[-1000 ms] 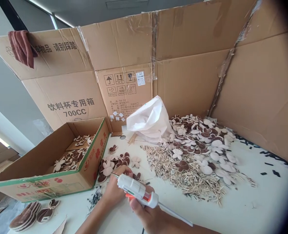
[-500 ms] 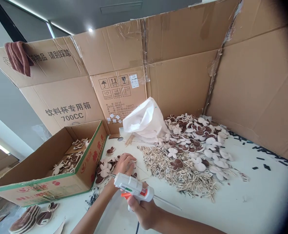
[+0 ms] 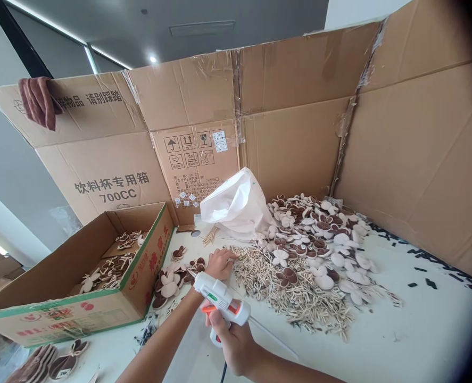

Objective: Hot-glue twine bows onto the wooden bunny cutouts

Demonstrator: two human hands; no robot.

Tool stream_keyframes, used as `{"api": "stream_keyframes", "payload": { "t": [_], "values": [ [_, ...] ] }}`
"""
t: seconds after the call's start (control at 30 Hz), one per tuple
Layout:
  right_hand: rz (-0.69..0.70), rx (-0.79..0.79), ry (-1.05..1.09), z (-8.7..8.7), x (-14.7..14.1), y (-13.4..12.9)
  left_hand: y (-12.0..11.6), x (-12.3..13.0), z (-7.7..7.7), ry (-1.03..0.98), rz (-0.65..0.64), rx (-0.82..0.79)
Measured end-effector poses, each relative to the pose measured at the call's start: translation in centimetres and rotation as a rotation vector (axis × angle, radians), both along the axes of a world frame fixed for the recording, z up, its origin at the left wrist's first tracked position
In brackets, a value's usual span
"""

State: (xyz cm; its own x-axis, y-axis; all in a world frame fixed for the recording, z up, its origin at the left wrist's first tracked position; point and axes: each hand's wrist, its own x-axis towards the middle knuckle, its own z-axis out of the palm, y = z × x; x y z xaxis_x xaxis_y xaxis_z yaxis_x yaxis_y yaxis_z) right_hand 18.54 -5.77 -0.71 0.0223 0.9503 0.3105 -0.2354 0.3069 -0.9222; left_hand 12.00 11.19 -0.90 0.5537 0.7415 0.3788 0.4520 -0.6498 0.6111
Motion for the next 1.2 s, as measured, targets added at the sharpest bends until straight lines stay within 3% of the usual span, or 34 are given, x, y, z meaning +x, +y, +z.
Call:
{"api": "stream_keyframes", "payload": {
  "t": [0.17,0.4,0.67,0.83,1.03,1.2],
  "values": [
    [0.043,-0.026,-0.014,0.1,0.0,0.2,-0.4,-0.8,-0.2,-0.074,0.042,-0.035],
    [-0.001,-0.043,0.098,0.1,0.1,1.0,-2.2,-5.0,1.7,-0.256,0.111,-0.153],
    [-0.107,-0.296,0.242,1.7,0.0,2.3,-3.9,-9.1,2.1,-0.362,0.269,-0.246],
    [-0.189,-0.340,0.190,1.8,0.0,2.8,-6.0,-11.4,2.0,-0.324,0.237,-0.234],
    [-0.172,-0.378,0.139,1.2,0.2,3.1,-8.8,-14.7,2.0,-0.205,0.158,-0.160],
    [-0.218,-0.360,0.079,1.1,0.0,3.1,-9.6,-15.7,2.1,-0.210,0.141,-0.166]
  ]
}}
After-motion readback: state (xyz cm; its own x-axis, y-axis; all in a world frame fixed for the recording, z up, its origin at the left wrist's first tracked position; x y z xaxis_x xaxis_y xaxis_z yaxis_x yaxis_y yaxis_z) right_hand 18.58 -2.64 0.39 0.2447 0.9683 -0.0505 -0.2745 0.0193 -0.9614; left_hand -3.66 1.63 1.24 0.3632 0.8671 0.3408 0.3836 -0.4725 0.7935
